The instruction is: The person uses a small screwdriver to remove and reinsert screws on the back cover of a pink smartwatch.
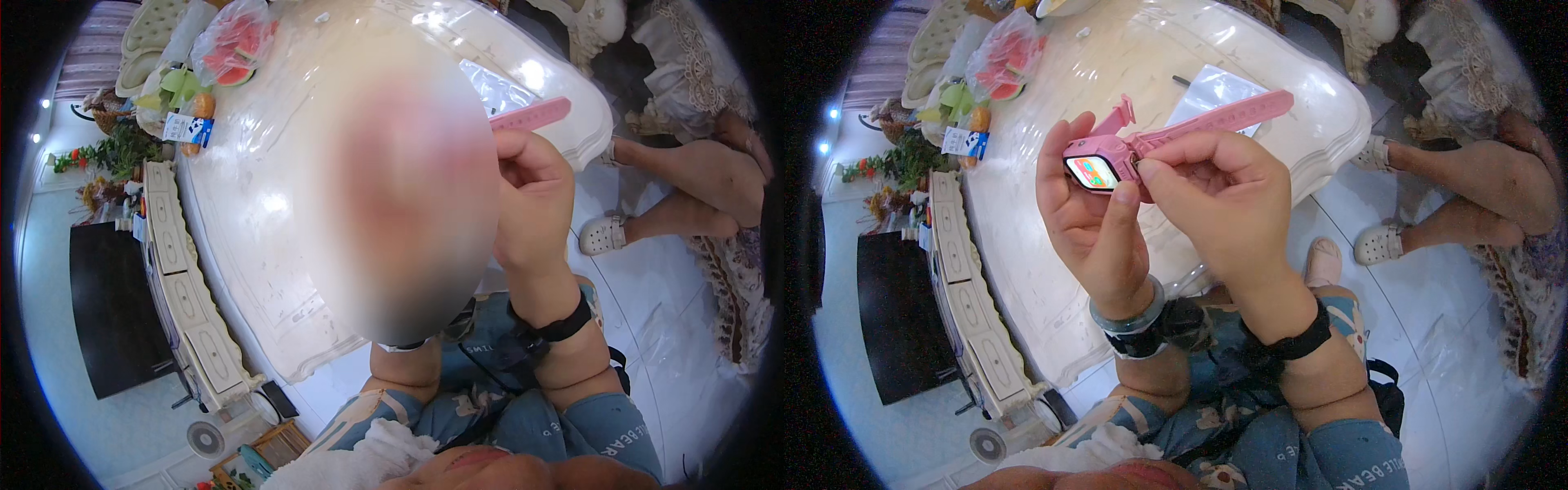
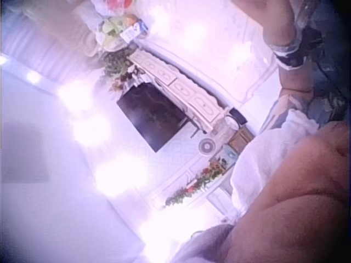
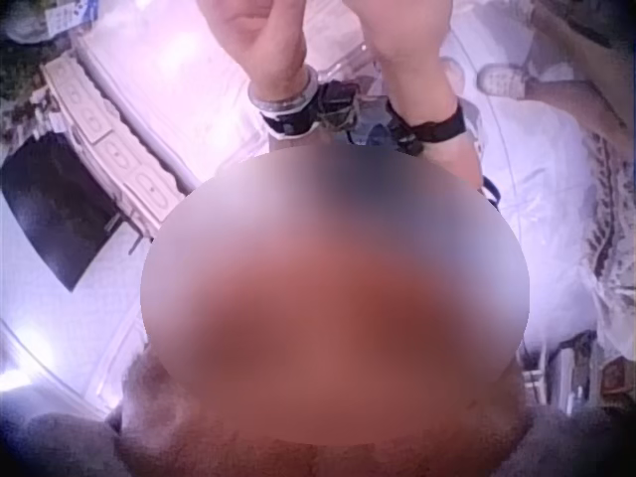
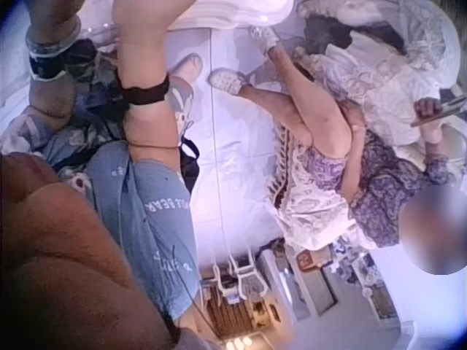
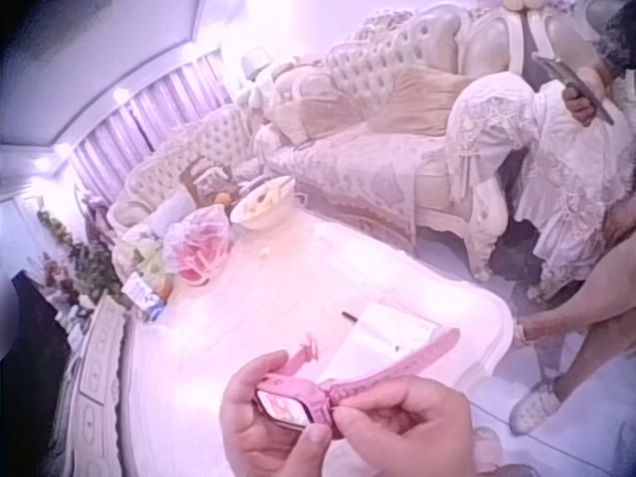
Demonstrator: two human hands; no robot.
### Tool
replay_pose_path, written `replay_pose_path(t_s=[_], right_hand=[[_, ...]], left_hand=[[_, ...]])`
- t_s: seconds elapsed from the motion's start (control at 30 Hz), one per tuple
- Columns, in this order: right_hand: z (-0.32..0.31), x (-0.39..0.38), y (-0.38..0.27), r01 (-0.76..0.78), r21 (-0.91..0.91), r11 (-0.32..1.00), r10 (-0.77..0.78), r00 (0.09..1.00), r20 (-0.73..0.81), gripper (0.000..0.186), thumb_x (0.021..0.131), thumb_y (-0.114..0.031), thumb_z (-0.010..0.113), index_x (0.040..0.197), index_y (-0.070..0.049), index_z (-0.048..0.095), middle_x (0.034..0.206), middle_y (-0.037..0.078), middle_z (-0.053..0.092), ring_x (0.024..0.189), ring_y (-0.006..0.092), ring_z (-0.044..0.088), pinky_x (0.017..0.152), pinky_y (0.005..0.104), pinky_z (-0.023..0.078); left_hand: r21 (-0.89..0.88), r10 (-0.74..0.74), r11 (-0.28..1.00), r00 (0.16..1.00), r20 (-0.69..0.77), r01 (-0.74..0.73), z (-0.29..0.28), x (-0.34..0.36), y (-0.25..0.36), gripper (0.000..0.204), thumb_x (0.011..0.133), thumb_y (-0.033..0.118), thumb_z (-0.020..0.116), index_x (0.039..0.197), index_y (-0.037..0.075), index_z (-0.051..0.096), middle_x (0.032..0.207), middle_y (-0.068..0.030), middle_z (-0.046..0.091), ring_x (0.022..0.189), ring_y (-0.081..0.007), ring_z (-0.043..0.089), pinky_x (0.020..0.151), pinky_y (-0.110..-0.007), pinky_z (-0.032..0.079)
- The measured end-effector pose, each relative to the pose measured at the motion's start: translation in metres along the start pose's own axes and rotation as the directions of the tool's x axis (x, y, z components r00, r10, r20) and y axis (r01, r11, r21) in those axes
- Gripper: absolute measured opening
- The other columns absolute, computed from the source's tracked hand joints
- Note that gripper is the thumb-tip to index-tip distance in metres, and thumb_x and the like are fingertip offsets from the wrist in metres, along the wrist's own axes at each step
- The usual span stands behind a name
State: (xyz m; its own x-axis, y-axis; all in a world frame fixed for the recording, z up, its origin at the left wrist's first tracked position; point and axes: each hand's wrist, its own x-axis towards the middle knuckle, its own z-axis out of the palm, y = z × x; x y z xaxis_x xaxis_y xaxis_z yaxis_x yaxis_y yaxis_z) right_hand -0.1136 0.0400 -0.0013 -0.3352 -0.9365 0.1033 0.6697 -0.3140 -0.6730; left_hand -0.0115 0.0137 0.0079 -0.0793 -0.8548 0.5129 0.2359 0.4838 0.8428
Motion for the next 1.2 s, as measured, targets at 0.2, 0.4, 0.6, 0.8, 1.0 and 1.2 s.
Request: replay_pose_path(t_s=[0.2,0.4,0.6,0.8,1.0,1.2], right_hand=[[0.005,-0.008,0.001,0.098,-0.104,0.990,-0.101,0.995,-0.021,0.013,0.077,0.008,0.067,0.090,0.004,0.063,0.090,0.010,0.066,0.081,0.0121,0.064,0.075,0.0229,0.053],[0.005,-0.009,0.005,0.152,-0.038,0.988,-0.151,0.988,0.015,0.023,0.075,0.009,0.068,0.095,0.003,0.057,0.093,0.011,0.064,0.085,0.0132,0.064,0.076,0.0240,0.053],[0.018,-0.008,0.005,0.179,0.067,0.982,-0.172,0.980,-0.101,0.068,0.073,0.010,0.068,0.125,-0.002,0.026,0.097,0.015,0.060,0.084,0.0162,0.063,0.074,0.0246,0.053],[0.014,-0.011,0.005,0.149,-0.004,0.989,-0.149,0.986,-0.070,0.085,0.076,0.006,0.068,0.138,-0.004,0.010,0.104,0.017,0.058,0.090,0.0171,0.062,0.079,0.0270,0.052],[0.020,-0.010,0.006,0.096,0.117,0.988,-0.082,0.990,-0.119,0.078,0.076,0.007,0.067,0.136,0.003,0.018,0.103,0.015,0.059,0.088,0.0148,0.061,0.077,0.0243,0.051],[0.013,-0.014,0.006,0.078,0.055,0.995,-0.076,0.997,-0.025,0.033,0.078,0.005,0.067,0.109,0.007,0.054,0.100,0.012,0.064,0.087,0.0140,0.062,0.078,0.0247,0.051]], left_hand=[[0.047,0.066,0.997,0.995,-0.074,-0.063,0.010,-0.001,0.006,0.063,0.077,-0.005,0.063,0.134,-0.004,0.034,0.135,-0.0212,0.041,0.119,-0.0238,0.049,0.099,-0.035,0.042],[-0.092,0.105,0.990,0.992,-0.069,-0.111,0.001,-0.006,-0.001,0.068,0.077,-0.004,0.064,0.136,-0.002,0.032,0.136,-0.0226,0.039,0.119,-0.0262,0.049,0.099,-0.037,0.043],[-0.112,0.120,0.986,0.992,-0.049,-0.125,-0.004,-0.008,-0.005,0.069,0.079,-0.002,0.065,0.137,0.000,0.030,0.138,-0.0230,0.037,0.121,-0.0279,0.047,0.100,-0.039,0.042],[-0.122,0.111,0.985,0.988,-0.107,-0.124,0.000,-0.010,-0.004,0.069,0.079,0.000,0.066,0.138,0.002,0.030,0.137,-0.0219,0.039,0.121,-0.0284,0.047,0.100,-0.039,0.043],[-0.084,0.099,0.991,0.993,-0.071,-0.105,-0.006,-0.011,-0.005,0.068,0.079,0.000,0.065,0.138,0.003,0.031,0.137,-0.0211,0.040,0.121,-0.0286,0.048,0.100,-0.040,0.044],[-0.163,0.122,0.979,0.992,-0.025,-0.125,-0.006,-0.010,-0.004,0.070,0.079,-0.002,0.065,0.139,0.003,0.029,0.138,-0.0217,0.039,0.121,-0.0282,0.048,0.100,-0.039,0.043]])
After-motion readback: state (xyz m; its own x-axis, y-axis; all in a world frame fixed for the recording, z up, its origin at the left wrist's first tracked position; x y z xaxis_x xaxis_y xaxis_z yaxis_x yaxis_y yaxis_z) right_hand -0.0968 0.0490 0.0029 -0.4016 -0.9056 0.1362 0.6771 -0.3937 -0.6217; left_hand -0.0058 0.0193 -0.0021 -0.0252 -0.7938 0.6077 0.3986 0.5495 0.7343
